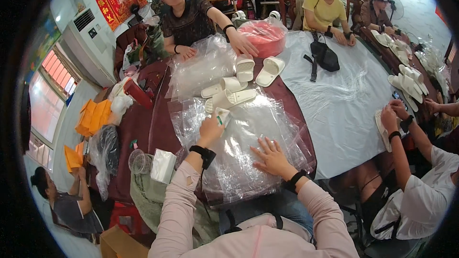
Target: Packing white slippers into plastic bags in a shoe manufacturing facility.
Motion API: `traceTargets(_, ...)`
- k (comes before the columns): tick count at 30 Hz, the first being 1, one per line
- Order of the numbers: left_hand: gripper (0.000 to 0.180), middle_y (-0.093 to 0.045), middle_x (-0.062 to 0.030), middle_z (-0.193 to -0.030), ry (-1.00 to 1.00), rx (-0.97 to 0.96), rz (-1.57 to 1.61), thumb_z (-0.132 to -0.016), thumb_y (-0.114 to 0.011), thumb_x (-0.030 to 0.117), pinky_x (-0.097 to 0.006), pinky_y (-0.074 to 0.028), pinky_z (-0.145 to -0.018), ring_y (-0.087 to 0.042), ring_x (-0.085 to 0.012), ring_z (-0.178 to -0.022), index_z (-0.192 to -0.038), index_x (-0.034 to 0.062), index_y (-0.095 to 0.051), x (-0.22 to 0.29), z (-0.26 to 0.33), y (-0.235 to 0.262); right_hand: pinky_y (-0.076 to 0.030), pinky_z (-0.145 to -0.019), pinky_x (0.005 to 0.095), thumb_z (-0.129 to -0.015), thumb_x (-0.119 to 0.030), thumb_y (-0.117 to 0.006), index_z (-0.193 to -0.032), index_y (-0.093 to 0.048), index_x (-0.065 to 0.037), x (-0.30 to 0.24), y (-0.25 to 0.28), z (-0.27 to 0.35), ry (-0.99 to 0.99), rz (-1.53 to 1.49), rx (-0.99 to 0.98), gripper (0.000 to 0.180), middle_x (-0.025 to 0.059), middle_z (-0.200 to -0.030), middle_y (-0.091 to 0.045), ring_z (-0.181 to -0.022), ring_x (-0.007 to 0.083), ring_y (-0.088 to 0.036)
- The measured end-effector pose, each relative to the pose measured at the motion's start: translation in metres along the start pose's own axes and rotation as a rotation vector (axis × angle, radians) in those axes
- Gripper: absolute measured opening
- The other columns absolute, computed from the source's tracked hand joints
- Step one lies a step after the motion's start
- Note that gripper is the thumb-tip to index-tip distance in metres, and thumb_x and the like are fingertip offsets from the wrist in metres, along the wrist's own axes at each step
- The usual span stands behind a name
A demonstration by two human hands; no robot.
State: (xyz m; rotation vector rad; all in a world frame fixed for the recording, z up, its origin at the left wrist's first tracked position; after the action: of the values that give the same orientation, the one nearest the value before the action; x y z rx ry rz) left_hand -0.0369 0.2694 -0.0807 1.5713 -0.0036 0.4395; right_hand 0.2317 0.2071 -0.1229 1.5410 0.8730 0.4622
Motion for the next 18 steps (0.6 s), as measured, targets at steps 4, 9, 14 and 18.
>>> traceTargets(4,0.071,-0.054,-0.0189,-0.115,-0.219,-0.080,-0.088,-0.073,-0.068,0.030,-0.046,-0.046,-0.085,-0.055,-0.0367,-0.102,-0.135,0.0127,-0.038,-0.028,-0.012,0.024,-0.012,-0.110,0.0518,-0.088,-0.058,-0.042,-0.141,-0.035,-0.026,0.001,0.000,0.000,-0.009,0.004,0.018,0.062,0.0153,-0.146,-0.029,-0.137,0.0358,-0.022)
traceTargets(9,0.072,-0.054,-0.0126,-0.114,-0.320,-0.077,-0.185,-0.068,-0.069,0.014,-0.042,-0.044,-0.090,-0.053,-0.0327,-0.107,-0.134,0.0241,-0.041,-0.047,-0.022,0.040,-0.013,-0.110,0.0516,-0.088,-0.058,-0.042,-0.140,-0.036,-0.025,0.002,-0.002,-0.001,-0.006,0.008,0.006,0.062,0.0157,-0.147,-0.029,-0.137,0.0355,-0.022)
traceTargets(14,0.072,-0.055,-0.0122,-0.111,-0.268,-0.106,-0.138,-0.067,-0.065,0.006,-0.041,-0.044,-0.089,-0.053,-0.0320,-0.106,-0.133,0.0251,-0.042,-0.057,-0.031,0.037,-0.014,-0.110,0.0515,-0.088,-0.059,-0.042,-0.140,-0.036,-0.026,0.003,-0.001,-0.001,-0.008,-0.030,-0.011,0.063,0.0156,-0.147,-0.029,-0.137,0.0355,-0.021)
traceTargets(18,0.072,-0.055,-0.0141,-0.109,-0.260,-0.065,-0.043,-0.067,-0.062,0.002,-0.041,-0.044,-0.088,-0.053,-0.0341,-0.105,-0.132,0.0245,-0.043,-0.071,-0.037,0.029,-0.015,-0.110,0.0512,-0.087,-0.059,-0.044,-0.141,-0.034,-0.025,0.004,0.010,-0.008,0.006,-0.025,-0.021,0.065,0.0156,-0.147,-0.029,-0.137,0.0358,-0.022)
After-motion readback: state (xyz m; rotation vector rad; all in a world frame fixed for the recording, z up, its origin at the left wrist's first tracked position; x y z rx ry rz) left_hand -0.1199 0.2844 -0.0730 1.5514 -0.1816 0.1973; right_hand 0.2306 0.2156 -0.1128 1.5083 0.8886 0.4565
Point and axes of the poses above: each hand's wrist, its own z-axis away from the middle knuckle, its own y-axis out of the back of the hand, x = y × z, the point moved 2 cm from there along -z, towards the middle knuckle
